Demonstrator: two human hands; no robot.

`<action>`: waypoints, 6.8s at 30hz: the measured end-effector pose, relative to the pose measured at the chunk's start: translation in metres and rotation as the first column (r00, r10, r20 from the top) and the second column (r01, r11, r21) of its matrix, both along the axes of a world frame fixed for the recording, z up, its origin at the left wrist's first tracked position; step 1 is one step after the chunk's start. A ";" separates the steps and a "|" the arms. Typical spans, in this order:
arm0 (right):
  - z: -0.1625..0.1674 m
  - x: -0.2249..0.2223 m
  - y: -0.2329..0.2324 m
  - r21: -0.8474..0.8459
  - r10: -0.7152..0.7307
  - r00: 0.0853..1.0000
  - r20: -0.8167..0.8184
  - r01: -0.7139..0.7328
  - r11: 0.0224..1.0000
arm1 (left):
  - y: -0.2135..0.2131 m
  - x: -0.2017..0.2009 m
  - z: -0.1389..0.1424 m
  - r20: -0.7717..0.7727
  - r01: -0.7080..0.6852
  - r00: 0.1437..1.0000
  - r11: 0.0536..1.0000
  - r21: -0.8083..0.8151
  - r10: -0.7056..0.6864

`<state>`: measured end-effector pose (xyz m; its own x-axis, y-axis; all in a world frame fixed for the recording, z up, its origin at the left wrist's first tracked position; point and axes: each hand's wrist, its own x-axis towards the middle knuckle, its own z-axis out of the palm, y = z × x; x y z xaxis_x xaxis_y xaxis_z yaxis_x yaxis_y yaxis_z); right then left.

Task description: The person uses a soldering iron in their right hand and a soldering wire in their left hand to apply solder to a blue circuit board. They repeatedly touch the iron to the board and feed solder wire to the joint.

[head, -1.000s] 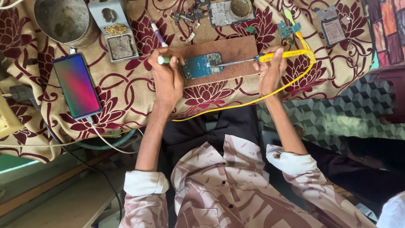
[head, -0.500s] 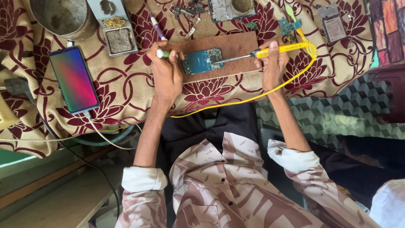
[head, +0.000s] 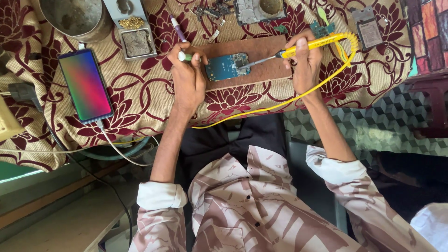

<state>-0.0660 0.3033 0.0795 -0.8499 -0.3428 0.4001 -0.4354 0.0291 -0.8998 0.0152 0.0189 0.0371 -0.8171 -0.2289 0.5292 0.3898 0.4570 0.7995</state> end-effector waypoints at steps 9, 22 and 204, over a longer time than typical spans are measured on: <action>0.012 -0.003 -0.001 0.046 0.001 1.000 -0.022 0.000 0.999 | 0.002 -0.001 -0.001 0.002 -0.008 1.000 1.000 0.000 0.008; 0.009 -0.003 -0.001 0.092 -0.005 0.998 -0.062 0.011 0.996 | 0.002 -0.003 0.002 -0.042 -0.014 0.999 0.999 -0.037 0.012; -0.111 0.013 0.009 -0.599 -0.095 0.970 0.225 0.214 0.771 | -0.004 0.018 0.001 -0.036 -0.027 0.999 0.998 -0.057 0.025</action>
